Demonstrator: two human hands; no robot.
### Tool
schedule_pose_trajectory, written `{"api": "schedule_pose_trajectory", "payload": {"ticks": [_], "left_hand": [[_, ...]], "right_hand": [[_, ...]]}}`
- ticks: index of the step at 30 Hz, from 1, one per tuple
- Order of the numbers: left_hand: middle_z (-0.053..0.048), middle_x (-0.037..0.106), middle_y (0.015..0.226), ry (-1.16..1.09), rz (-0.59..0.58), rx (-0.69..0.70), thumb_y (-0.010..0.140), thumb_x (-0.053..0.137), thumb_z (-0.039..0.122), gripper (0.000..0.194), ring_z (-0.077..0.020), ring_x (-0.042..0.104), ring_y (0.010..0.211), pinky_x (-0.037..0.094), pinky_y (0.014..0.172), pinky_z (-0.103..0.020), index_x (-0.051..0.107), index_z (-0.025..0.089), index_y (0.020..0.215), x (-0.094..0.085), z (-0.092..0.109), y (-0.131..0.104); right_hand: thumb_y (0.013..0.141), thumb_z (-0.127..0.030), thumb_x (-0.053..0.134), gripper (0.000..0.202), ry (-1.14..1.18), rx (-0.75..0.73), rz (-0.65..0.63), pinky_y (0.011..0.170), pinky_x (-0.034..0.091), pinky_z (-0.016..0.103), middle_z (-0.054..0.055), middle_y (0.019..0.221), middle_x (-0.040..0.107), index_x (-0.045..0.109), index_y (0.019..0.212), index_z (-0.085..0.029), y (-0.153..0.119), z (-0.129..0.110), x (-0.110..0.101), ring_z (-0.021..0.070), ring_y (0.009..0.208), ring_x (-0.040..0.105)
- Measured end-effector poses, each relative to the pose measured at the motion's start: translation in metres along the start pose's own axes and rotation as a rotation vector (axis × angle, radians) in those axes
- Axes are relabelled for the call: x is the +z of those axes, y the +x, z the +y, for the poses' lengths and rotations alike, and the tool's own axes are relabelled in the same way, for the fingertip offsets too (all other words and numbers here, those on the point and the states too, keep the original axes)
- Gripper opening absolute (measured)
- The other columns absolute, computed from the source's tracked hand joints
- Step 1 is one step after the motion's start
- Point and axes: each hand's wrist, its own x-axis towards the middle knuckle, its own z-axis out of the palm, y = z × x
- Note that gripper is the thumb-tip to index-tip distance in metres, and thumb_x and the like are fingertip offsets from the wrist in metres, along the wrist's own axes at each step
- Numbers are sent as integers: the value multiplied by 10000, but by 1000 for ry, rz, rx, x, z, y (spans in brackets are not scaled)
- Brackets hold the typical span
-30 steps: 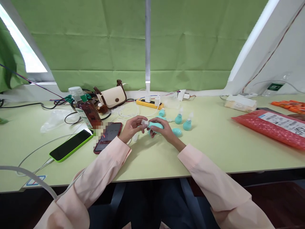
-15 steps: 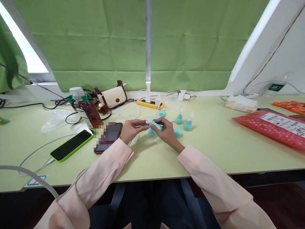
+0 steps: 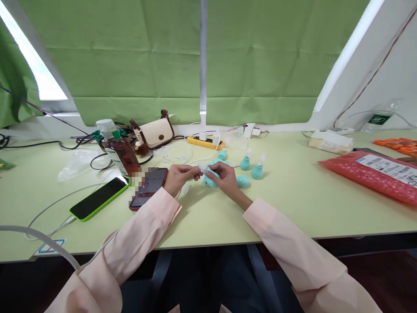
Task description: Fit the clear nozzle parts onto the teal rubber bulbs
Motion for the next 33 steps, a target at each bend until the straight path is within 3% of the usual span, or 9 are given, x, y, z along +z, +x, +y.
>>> {"api": "schedule_pose_trajectory", "payload": {"ticks": [7, 14, 20, 33], "left_hand": [[-51, 637, 599, -105, -16, -46, 560, 688, 269, 214, -94, 534, 505, 439, 546, -263, 671, 94, 681, -1, -9, 3], [-51, 636, 572, -71, 28, -25, 556, 687, 257, 205, -89, 519, 476, 432, 523, -251, 671, 79, 658, 1, -6, 1], [-38, 634, 529, -7, 103, -19, 534, 696, 229, 169, -98, 524, 476, 435, 520, -245, 677, 89, 627, 5, -1, -1], [-36, 628, 511, 56, 119, 29, 549, 677, 216, 133, -80, 482, 426, 401, 461, -231, 669, 93, 600, 5, -5, -1]], "right_hand": [[632, -323, 628, 203, -66, -103, 81, 647, 465, 300, 7, 680, 512, 485, 674, -185, -1, 7, 1, 139, 665, 519], [616, -266, 642, 179, -185, -216, 173, 663, 460, 294, 25, 744, 544, 509, 705, -184, -2, 18, 0, 156, 729, 529], [657, -267, 606, 153, -254, -235, 175, 663, 463, 293, 27, 758, 547, 508, 744, -188, -3, 20, 2, 156, 736, 535], [638, -279, 618, 163, -342, -250, 177, 560, 445, 270, 40, 752, 558, 518, 731, -191, -5, 16, 1, 174, 731, 533]]}}
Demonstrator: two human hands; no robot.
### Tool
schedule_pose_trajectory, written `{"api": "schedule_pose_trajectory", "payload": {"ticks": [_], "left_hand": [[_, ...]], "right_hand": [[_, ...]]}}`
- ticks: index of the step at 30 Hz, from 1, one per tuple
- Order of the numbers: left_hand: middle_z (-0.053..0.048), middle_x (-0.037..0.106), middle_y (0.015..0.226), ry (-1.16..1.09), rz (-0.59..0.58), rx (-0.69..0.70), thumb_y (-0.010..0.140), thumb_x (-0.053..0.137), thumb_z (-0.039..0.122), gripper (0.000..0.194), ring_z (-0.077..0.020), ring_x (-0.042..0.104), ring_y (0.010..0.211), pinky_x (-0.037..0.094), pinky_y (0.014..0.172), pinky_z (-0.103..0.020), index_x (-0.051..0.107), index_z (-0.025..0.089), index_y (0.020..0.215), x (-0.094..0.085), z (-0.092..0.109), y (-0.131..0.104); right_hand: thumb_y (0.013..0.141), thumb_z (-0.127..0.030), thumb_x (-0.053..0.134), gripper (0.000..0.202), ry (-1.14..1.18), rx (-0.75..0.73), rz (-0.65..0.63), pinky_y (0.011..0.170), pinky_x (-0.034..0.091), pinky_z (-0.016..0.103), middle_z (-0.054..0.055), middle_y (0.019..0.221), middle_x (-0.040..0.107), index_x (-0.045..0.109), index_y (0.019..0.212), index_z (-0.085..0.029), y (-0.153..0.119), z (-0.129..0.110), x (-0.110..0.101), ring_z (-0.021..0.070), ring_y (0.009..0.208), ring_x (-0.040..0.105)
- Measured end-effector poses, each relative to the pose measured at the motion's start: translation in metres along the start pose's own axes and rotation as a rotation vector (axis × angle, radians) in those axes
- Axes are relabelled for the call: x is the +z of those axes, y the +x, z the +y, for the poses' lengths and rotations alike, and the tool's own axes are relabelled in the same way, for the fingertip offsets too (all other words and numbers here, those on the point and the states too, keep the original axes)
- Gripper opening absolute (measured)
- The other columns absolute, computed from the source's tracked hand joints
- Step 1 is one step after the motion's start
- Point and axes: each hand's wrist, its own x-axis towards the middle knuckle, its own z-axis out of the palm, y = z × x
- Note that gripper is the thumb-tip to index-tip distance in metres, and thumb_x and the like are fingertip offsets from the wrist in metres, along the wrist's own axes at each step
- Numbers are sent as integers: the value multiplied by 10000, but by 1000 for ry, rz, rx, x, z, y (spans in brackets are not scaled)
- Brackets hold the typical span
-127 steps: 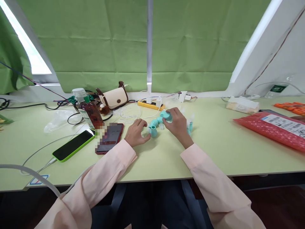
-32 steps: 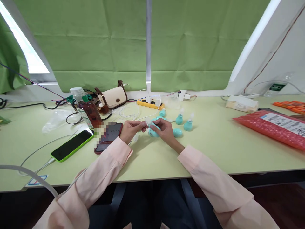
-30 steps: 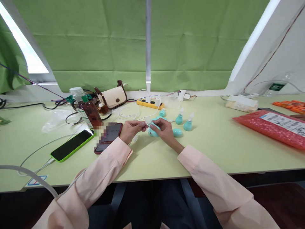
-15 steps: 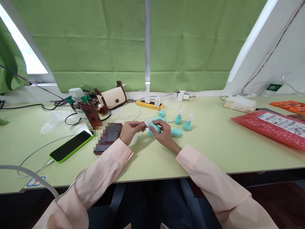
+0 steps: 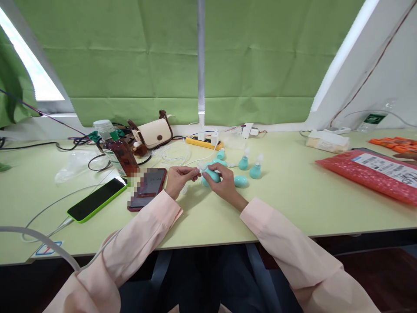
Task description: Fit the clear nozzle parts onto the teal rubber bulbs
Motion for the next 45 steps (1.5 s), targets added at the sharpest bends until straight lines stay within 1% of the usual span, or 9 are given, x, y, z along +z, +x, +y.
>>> {"api": "schedule_pose_trajectory", "payload": {"ticks": [8, 15, 21, 25, 30, 34, 37, 42, 45], "left_hand": [[-19, 606, 489, 0, -30, 35, 556, 673, 215, 125, -81, 477, 426, 392, 459, -230, 657, 101, 605, -2, 0, 1], [-6, 589, 475, 16, -24, 54, 573, 649, 184, 83, -79, 476, 431, 384, 462, -223, 647, 103, 592, -2, 1, -1], [10, 559, 421, 9, 22, 33, 556, 619, 137, 44, -72, 456, 396, 358, 433, -211, 617, 102, 530, -1, 1, -1], [20, 540, 406, -30, 24, 5, 549, 590, 113, 40, -66, 442, 391, 341, 433, -210, 596, 106, 510, 0, 0, 0], [22, 508, 421, -130, -77, -78, 570, 569, 161, 68, -64, 430, 405, 334, 443, -220, 570, 113, 522, -2, 1, 2], [23, 457, 425, -199, -201, -166, 561, 568, 221, 145, -60, 405, 406, 324, 434, -223, 511, 123, 472, -5, 2, 4], [32, 422, 432, -218, -258, -200, 550, 565, 245, 165, -53, 384, 408, 322, 433, -219, 483, 131, 465, -6, 1, 4], [39, 387, 439, -166, -303, -196, 552, 548, 282, 178, -59, 378, 416, 331, 441, -225, 456, 144, 484, -6, -1, 3], [37, 384, 439, -71, -293, -160, 577, 511, 310, 185, -70, 387, 421, 343, 451, -237, 456, 150, 503, -10, 0, 4]], "right_hand": [[643, -265, 620, 162, 102, 16, -4, 636, 465, 289, 24, 736, 544, 500, 722, -191, 1, 4, 1, 152, 711, 535], [641, -262, 628, 158, 202, 58, -37, 645, 457, 282, 4, 677, 516, 498, 693, -190, 2, 2, 2, 133, 675, 512], [617, -250, 650, 165, 283, 144, -60, 652, 444, 275, 0, 683, 519, 518, 690, -184, 1, -1, 3, 128, 681, 505], [608, -280, 655, 179, 371, 248, -111, 636, 456, 283, -2, 677, 528, 524, 673, -177, 4, -8, 1, 128, 659, 519], [646, -359, 609, 213, 522, 430, -273, 483, 477, 304, 1, 618, 560, 522, 714, -177, 11, -12, -5, 132, 510, 530], [665, -367, 585, 215, 618, 535, -374, 458, 463, 283, 11, 605, 564, 522, 705, -165, 14, -11, -8, 131, 507, 536], [673, -361, 567, 217, 670, 599, -434, 433, 439, 255, 29, 615, 560, 519, 685, -149, 14, -11, -8, 128, 518, 532], [685, -355, 539, 214, 712, 666, -469, 407, 406, 228, 36, 612, 548, 502, 670, -145, 13, -11, -8, 117, 507, 509], [704, -382, 498, 222, 718, 689, -420, 401, 399, 223, 33, 624, 547, 488, 693, -161, 17, -9, -11, 117, 512, 503]]}}
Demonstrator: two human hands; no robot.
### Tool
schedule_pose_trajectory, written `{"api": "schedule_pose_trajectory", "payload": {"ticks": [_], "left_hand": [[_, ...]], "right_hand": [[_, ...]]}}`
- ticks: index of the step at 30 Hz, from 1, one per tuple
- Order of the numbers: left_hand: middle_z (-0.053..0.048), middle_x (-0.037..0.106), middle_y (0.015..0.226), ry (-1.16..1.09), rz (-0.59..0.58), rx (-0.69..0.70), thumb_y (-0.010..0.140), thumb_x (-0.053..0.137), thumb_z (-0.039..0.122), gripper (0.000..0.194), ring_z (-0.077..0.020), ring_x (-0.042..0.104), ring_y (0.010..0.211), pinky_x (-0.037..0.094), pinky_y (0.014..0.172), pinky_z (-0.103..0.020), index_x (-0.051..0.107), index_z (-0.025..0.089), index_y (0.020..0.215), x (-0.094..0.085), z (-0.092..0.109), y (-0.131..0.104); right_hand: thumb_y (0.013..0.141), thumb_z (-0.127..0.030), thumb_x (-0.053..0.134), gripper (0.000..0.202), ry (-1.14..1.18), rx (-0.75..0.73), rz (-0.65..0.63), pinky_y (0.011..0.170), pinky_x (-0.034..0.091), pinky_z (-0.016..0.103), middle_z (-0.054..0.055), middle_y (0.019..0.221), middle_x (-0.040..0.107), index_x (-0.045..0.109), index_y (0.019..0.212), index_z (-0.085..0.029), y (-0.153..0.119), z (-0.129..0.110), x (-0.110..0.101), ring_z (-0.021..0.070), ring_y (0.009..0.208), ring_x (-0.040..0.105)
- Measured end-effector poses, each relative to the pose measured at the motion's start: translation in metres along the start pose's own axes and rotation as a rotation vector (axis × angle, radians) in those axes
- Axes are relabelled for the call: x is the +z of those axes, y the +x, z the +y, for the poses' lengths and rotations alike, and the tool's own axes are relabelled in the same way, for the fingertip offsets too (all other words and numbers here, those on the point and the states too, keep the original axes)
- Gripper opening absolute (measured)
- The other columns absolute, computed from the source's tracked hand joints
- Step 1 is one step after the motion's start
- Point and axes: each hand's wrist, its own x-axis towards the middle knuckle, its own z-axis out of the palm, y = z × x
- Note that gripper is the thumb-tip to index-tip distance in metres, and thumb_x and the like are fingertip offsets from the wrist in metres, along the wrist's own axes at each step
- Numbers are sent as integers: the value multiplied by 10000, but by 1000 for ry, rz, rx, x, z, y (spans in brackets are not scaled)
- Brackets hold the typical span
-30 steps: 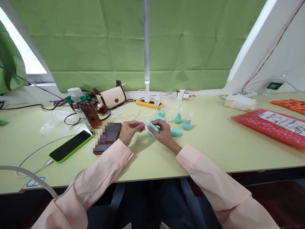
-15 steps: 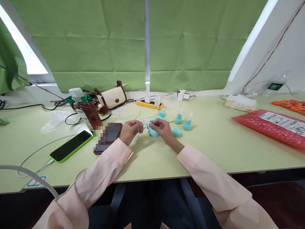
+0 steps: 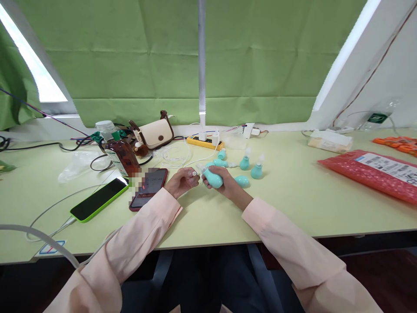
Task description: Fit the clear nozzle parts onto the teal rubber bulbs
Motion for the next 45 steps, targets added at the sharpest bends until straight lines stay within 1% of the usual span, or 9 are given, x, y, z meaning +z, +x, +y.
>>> {"api": "schedule_pose_trajectory", "payload": {"ticks": [8, 13, 17, 22, 26, 32, 36, 40, 45], "left_hand": [[-41, 550, 602, 587, 125, 12, 615, 596, 194, 84, -146, 521, 613, 413, 596, -278, 562, 124, 583, -11, 0, 4], [-73, 517, 1037, 934, 129, -72, 803, 453, 261, 241, -168, 524, 883, 446, 740, -349, 499, 152, 1014, -9, -14, 5], [-71, 500, 1066, 1039, 135, -60, 809, 445, 264, 268, -169, 522, 895, 451, 741, -362, 471, 158, 1053, -9, -17, 6], [-80, 590, 860, 977, 257, 92, 801, 435, 269, 226, -177, 549, 802, 414, 738, -322, 557, 129, 929, -10, -9, 5], [-39, 579, 589, 821, 330, 204, 825, 299, 355, 382, -143, 537, 576, 385, 592, -253, 594, 130, 738, -6, -2, 0], [27, 463, 382, 619, 182, 204, 668, 535, 429, 369, -84, 412, 395, 298, 441, -210, 493, 143, 439, 5, -3, -4], [55, 360, 332, 484, 167, 163, 701, 494, 426, 421, -56, 324, 352, 255, 406, -204, 412, 153, 392, 9, -6, -3], [54, 349, 326, 336, 109, 96, 699, 489, 431, 437, -41, 283, 328, 204, 369, -204, 390, 152, 378, 11, -6, -2], [22, 418, 349, 164, 2, 2, 696, 477, 438, 436, -41, 332, 301, 153, 346, -200, 387, 146, 385, 11, -6, -1]], "right_hand": [[687, -372, 500, 194, 19, -83, 79, 408, 384, 224, 18, 632, 519, 457, 710, -184, -2, -14, -8, 124, 541, 500], [619, -337, 587, 193, -47, -118, 65, 459, 416, 246, 6, 636, 525, 507, 699, -181, -1, -9, -7, 138, 592, 525], [560, -308, 657, 232, -125, -125, 32, 482, 450, 270, -1, 641, 547, 572, 723, -165, -1, -7, -5, 119, 534, 521], [513, -285, 705, 241, -241, -203, 36, 506, 482, 298, -4, 631, 564, 592, 687, -163, -2, -4, 1, 127, 524, 536], [522, -293, 704, 243, -342, -304, 80, 555, 483, 309, 12, 683, 588, 591, 698, -170, -2, 3, 4, 140, 562, 551], [518, -292, 706, 251, -478, -431, 147, 672, 461, 312, 18, 725, 592, 582, 708, -184, -4, 15, 9, 164, 702, 551], [518, -285, 706, 249, -542, -429, 154, 612, 454, 289, 16, 686, 600, 609, 720, -177, -6, 18, 11, 160, 660, 547], [541, -293, 692, 182, -573, -338, 41, 489, 431, 260, 5, 540, 581, 640, 643, -153, -8, 9, 12, 138, 519, 522], [565, -297, 677, 188, -352, -168, -141, 524, 462, 277, 11, 540, 601, 648, 651, -132, -10, -2, 9, 138, 508, 545]]}}
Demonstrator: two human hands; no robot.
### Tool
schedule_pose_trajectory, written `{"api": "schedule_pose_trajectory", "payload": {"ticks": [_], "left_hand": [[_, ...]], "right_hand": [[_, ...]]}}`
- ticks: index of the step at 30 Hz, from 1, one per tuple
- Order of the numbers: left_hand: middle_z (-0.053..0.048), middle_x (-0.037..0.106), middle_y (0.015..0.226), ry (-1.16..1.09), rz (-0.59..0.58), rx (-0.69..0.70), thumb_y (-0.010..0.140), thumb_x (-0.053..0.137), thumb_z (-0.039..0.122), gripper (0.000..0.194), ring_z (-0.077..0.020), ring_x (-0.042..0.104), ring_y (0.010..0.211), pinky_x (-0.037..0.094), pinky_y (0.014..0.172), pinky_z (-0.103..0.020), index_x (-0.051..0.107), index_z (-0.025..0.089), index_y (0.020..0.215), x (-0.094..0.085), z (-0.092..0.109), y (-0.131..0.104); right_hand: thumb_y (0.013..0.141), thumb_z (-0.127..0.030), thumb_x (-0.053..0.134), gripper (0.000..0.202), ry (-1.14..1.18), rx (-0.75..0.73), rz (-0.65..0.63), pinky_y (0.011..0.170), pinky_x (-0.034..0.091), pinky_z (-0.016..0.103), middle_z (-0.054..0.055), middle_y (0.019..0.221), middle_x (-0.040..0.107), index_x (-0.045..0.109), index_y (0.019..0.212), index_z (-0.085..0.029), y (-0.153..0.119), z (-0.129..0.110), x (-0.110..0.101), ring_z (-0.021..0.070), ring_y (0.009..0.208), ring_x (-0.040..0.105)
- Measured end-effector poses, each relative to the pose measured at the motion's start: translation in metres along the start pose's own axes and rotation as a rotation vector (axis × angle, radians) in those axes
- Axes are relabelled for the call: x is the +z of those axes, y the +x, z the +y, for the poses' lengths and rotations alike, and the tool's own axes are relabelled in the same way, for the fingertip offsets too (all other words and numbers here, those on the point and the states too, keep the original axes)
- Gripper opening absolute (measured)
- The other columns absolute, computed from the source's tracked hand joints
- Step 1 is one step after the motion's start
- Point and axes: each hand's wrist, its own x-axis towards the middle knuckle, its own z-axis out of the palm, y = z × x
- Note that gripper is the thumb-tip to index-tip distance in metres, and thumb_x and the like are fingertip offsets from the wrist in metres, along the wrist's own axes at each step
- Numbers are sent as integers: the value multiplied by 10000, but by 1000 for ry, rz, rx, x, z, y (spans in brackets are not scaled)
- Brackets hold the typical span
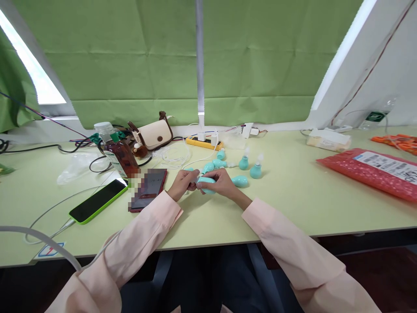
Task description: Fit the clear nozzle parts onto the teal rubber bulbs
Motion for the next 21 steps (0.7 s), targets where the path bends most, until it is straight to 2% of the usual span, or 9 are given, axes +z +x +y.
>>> {"api": "schedule_pose_trajectory", "payload": {"ticks": [7, 11, 15, 18, 21], "left_hand": [[-2, 415, 325, -86, -110, -81, 691, 440, 463, 461, -81, 419, 303, 170, 331, -193, 295, 171, 366, 3, -4, 1], [27, 347, 293, -22, -116, -86, 716, 377, 461, 453, -69, 347, 272, 212, 327, -204, 272, 187, 372, 0, -1, 1], [84, 150, 308, 118, -8, -20, 775, 204, 439, 440, -58, 224, 274, 268, 352, -219, 176, 213, 398, -14, 12, 3], [67, 221, 357, 309, 133, 47, 789, 177, 455, 447, -67, 271, 330, 275, 398, -219, 227, 201, 425, -21, 20, 4], [36, 364, 446, 575, 244, 91, 735, 383, 467, 394, -91, 389, 451, 293, 476, -227, 374, 170, 477, -20, 17, 4]], "right_hand": [[613, -281, 650, 178, 78, 48, -78, 482, 468, 274, 27, 543, 611, 646, 670, -112, 2, 6, -6, 144, 482, 562], [613, -294, 652, 201, 112, 53, -118, 467, 466, 276, 41, 557, 611, 645, 666, -101, 2, 6, -8, 143, 473, 557], [604, -356, 649, 253, 141, 30, -117, 430, 445, 271, 57, 604, 614, 632, 645, -106, 1, 2, -13, 126, 431, 531], [649, -360, 612, 229, 134, -7, -51, 480, 449, 272, 51, 652, 620, 632, 675, -133, 2, -3, -18, 120, 473, 537], [638, -289, 636, 158, 86, -33, 1, 603, 452, 287, 46, 676, 625, 648, 715, -152, 2, -9, -27, 142, 595, 563]]}}
